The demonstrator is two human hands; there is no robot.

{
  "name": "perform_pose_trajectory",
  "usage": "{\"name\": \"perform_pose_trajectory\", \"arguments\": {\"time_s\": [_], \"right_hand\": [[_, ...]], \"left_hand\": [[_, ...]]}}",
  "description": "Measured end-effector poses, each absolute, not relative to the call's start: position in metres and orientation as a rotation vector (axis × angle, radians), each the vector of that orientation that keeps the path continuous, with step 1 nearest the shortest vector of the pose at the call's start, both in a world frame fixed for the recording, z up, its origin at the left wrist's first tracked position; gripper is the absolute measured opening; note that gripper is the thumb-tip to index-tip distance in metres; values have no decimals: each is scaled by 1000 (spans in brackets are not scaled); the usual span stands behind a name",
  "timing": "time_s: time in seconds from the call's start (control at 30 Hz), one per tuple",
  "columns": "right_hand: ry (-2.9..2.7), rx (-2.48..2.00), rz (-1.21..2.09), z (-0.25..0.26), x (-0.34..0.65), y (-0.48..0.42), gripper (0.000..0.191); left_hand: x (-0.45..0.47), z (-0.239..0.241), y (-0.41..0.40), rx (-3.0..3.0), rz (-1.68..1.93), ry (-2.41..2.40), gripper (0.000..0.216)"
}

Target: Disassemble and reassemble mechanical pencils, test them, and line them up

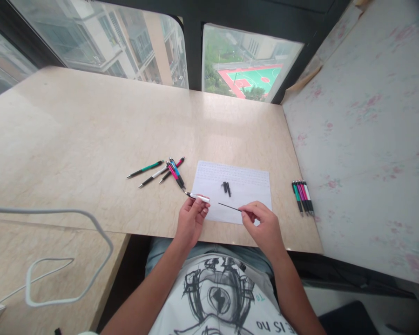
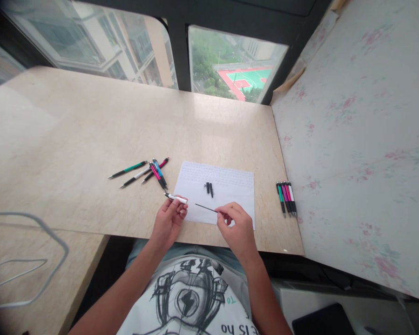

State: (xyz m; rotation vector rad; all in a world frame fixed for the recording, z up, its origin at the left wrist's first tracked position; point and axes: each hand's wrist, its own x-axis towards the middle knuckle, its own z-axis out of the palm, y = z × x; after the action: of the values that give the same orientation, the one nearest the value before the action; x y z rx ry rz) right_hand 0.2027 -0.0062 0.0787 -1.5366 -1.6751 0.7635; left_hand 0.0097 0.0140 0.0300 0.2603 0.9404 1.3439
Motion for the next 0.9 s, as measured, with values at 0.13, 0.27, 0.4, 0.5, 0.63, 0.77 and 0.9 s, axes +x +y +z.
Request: {"name": "perform_pose_trajectory", "arguments": {"time_s": [0.13,0.27,0.4,0.5,0.63,0.77,0.9], "right_hand": [[-1694,-1532,802,79,195,-5,17],[-1612,-1563,862,76,188,-4,20],[-1524,-1582,955,74,184,-6,24],[-1482,-1566,1091,72,186,-5,28],[-1485,-1597,1066,56,196,9,37],[-1767,-1761,727,32,201,36,26],[-1971,-1829,591,22,194,53,36]], "left_hand": [[15,29,10,331,1278,909,19],[20,29,6,335,1233,904,21],[22,27,4,330,1216,887,20],[21,25,5,309,1208,852,19],[17,22,9,222,1240,812,17],[12,21,13,103,1251,754,15],[9,21,12,-2,1236,708,14]]}}
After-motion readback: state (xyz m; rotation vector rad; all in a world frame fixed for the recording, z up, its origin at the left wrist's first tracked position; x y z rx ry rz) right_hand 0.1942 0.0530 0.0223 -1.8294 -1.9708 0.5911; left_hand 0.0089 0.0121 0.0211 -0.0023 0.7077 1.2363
